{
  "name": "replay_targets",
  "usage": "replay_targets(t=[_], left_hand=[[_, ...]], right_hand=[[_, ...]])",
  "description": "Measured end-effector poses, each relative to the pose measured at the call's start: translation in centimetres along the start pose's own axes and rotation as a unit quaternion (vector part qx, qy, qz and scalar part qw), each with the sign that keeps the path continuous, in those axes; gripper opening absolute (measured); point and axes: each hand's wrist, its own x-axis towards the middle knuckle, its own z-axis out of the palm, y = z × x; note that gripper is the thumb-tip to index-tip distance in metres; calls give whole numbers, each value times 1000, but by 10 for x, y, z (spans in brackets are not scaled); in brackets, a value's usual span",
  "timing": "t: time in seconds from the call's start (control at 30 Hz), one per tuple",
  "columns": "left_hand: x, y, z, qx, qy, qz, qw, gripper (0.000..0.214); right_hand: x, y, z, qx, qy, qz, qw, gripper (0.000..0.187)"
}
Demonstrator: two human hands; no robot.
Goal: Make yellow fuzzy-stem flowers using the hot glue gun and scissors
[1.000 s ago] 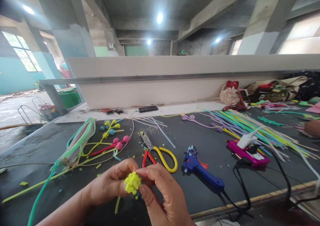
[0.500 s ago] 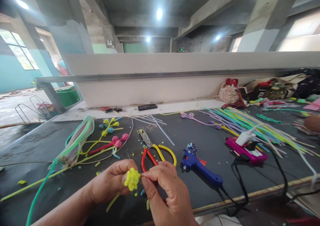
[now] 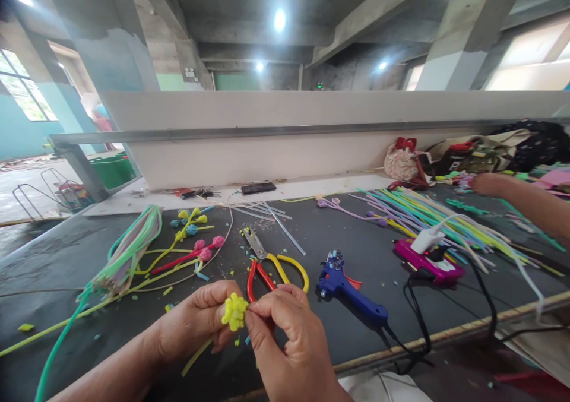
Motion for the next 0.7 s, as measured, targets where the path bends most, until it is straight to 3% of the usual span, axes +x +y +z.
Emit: replay_targets(t=[0.1, 0.2, 0.3, 0.4, 0.53, 0.63, 0.7], left_hand=[[2, 1, 1, -67, 6, 10, 998, 27], [4, 8, -2, -158, 23, 40, 986, 28], [6, 17, -8, -209, 56, 61, 974, 24], [6, 22, -15, -233, 65, 70, 968, 20], [6, 22, -18, -239, 58, 70, 967, 17], [7, 21, -19, -234, 55, 77, 968, 16], [8, 20, -21, -226, 54, 85, 969, 17]], right_hand=[[6, 1, -3, 24, 5, 43, 999, 19], [17, 16, -18, 2, 50, 105, 993, 21], [25, 54, -41, -123, 105, 163, 973, 25], [23, 100, -63, -172, 80, 223, 956, 37], [10, 129, -81, -218, 62, 203, 953, 37], [1, 117, -74, -244, 108, 152, 952, 33], [0, 104, -55, -230, 111, 108, 961, 32]])
